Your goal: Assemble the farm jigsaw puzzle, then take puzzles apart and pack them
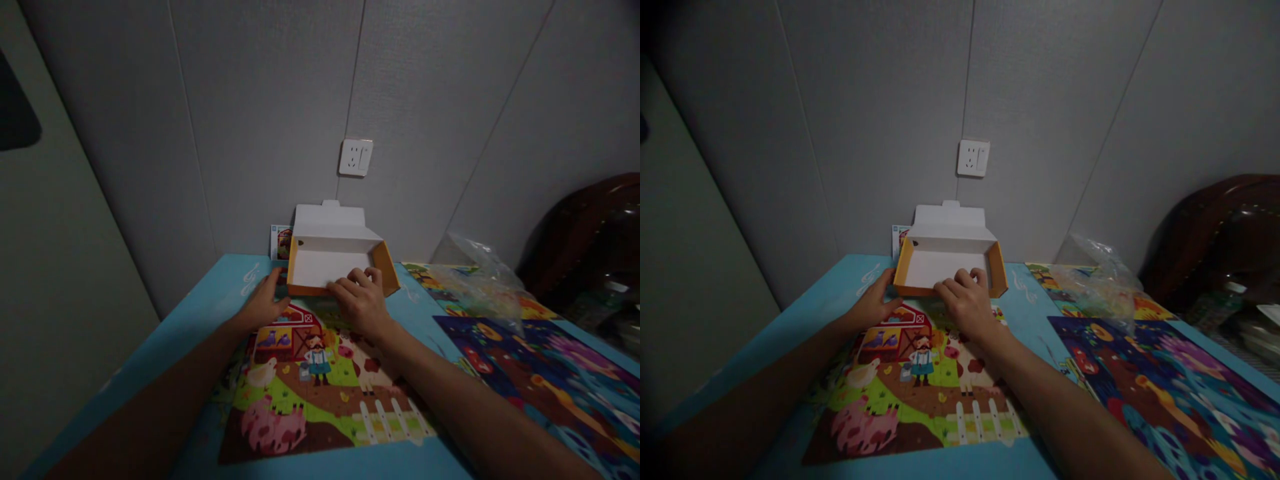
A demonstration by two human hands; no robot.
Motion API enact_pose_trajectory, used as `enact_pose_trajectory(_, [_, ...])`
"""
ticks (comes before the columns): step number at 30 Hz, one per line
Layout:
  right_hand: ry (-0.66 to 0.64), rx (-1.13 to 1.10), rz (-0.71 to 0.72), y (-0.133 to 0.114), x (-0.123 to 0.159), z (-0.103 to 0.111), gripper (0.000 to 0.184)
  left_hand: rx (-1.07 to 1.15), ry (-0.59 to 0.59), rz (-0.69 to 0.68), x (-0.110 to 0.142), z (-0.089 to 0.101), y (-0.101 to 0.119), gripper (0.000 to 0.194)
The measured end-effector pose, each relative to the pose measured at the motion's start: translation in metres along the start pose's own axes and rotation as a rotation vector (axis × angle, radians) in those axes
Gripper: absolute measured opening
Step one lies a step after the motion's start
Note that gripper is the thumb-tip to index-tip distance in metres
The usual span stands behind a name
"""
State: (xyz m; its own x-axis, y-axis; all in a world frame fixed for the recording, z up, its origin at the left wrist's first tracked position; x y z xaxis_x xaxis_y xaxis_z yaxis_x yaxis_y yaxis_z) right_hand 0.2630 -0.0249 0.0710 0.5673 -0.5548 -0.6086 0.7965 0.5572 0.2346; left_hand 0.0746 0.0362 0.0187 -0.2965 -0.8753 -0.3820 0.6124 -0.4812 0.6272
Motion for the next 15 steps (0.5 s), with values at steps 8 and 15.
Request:
enact_pose_trajectory(8, [-0.116, -0.061, -0.131, 0.035, -0.002, -0.036, 0.027, -0.015, -0.043, -0.053, 0.004, -0.004, 0.011, 0.082])
enact_pose_trajectory(15, [-0.135, -0.047, -0.208, 0.045, -0.002, -0.05, 0.024, -0.121, -0.066, -0.05, 0.002, -0.005, 0.008, 0.071])
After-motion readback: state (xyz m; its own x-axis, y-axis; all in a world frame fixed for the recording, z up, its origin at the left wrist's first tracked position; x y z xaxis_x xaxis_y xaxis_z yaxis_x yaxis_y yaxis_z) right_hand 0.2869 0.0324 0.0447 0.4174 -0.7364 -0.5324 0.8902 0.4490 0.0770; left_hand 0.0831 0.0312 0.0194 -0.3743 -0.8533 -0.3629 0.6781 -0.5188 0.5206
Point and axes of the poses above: each hand's wrist, its own x-axis away from the middle knuckle, its own z-axis out of the back of the hand, y = z × x, the point moved 7 cm from there along -x, towards the middle knuckle, and after that the axes turned 2 degrees about -y, right-handed, at the moved point
